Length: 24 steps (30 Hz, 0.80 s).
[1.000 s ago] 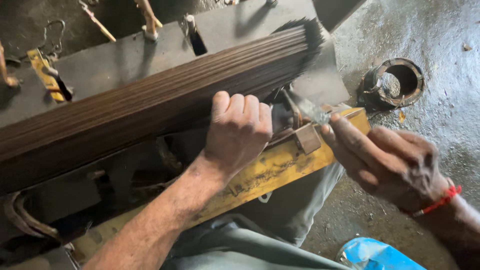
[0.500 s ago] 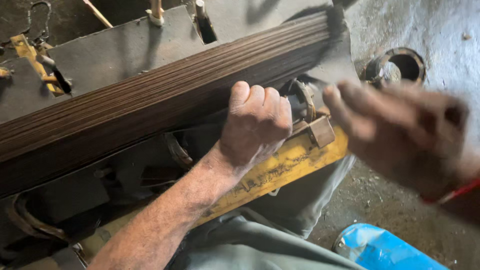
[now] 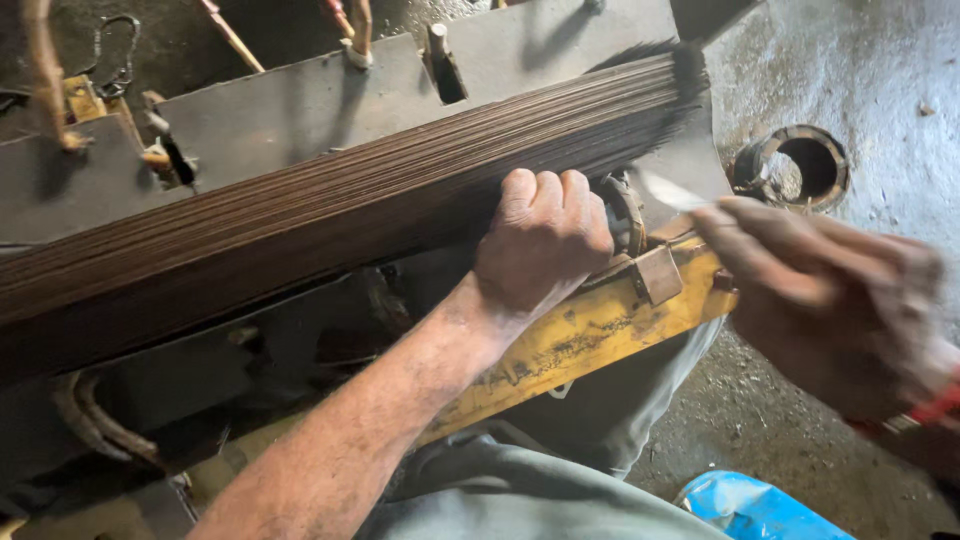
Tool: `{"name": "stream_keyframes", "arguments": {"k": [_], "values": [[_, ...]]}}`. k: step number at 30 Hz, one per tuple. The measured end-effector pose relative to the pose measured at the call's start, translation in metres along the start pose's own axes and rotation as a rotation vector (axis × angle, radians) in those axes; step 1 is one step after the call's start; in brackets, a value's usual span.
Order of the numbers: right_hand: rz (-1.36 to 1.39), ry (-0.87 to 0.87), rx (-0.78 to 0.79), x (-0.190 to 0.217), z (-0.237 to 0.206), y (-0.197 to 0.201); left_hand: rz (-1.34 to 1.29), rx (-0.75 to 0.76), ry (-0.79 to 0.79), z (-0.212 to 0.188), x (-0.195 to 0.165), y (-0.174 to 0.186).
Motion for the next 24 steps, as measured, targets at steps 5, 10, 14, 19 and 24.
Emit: {"name": "stream_keyframes", "arguments": {"k": [5,10,14,19,24], "values": [[0.244,-0.243,-0.104,-0.02,-0.037,0.013,-0.006,0.058,-0.083,0.004,0.003,0.016],[0.405,-0.47,-0.207,-0.041,-0.087,-0.012,0.007,0.142,-0.275,-0.004,0.009,0.026],[0.477,-0.557,-0.287,-0.045,-0.099,-0.025,-0.043,0.261,-0.405,-0.005,0.009,0.008],[0.441,-0.398,-0.403,-0.049,-0.079,-0.018,0.024,0.294,-0.476,-0.018,0.011,0.004],[0.655,-0.493,-0.608,-0.071,-0.085,-0.015,0.424,0.207,-0.428,-0.027,0.027,0.024]]}}
Point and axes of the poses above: each hand's wrist, its own z-axis towards the middle knuckle, its own y-axis out of the back of the hand, x = y × z, the point moved 5 cm from there along z, towards the middle knuckle
